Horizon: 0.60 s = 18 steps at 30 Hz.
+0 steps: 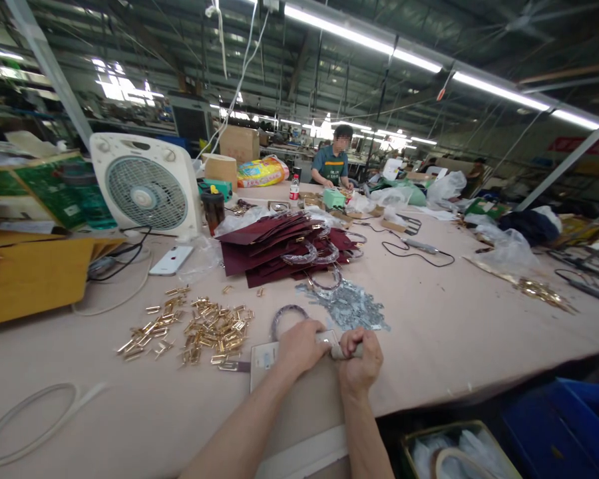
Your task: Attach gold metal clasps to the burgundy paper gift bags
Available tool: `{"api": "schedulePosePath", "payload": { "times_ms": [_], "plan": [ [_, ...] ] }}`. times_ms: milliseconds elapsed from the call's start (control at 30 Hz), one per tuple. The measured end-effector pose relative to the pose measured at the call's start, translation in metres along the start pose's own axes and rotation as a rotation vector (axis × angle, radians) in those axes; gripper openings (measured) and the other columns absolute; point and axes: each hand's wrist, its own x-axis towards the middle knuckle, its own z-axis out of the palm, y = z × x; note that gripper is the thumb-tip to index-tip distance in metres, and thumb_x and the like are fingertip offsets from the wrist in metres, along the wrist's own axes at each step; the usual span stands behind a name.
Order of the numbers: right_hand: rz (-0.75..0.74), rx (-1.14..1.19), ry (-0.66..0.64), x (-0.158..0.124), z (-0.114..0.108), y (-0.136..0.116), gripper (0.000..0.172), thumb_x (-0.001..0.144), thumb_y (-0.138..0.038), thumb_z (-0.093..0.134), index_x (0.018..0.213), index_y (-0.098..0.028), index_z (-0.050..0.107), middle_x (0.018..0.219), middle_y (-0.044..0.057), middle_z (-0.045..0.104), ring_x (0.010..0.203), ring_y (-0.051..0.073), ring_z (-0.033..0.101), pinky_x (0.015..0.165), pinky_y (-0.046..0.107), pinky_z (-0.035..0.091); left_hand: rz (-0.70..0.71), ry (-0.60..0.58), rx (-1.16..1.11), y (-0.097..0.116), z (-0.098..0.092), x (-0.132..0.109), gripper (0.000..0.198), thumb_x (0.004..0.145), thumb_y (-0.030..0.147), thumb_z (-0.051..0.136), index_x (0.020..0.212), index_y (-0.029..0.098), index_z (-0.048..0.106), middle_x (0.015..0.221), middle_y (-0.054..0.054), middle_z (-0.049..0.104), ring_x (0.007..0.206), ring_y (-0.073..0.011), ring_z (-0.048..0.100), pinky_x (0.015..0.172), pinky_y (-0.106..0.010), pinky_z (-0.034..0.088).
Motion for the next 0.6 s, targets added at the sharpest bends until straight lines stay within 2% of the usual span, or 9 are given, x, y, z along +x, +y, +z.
{"api": "schedulePosePath", "payload": {
  "times_ms": [200,600],
  "plan": [
    [-0.042,0.008,-0.028,-0.003,0.000,0.005,0.036,0.101,-0.036,0.051,0.069,-0.019,0.054,0.057,-0.006,0.040,0.045,0.009,0.040,0.046,0.022,0.028,-0.014,-0.003,-0.009,0.000,-0.001,0.001,0.034,0.081,0.043,0.075,0.112,0.032,0.076,0.123,-0.001,0.076,0.117,-0.0259,0.068,0.097,-0.033,0.051],
    [-0.182,-0.208,-0.161,-0.011,0.010,0.013,0.037,0.102,-0.032,0.050,0.068,-0.021,0.055,0.056,-0.004,0.042,0.048,0.012,0.040,0.047,0.027,0.029,0.042,-0.057,-0.018,-0.005,-0.005,0.000,0.033,0.088,0.034,0.065,0.120,0.029,0.073,0.128,-0.003,0.074,0.121,-0.0236,0.066,0.104,-0.031,0.047]
  ]
}}
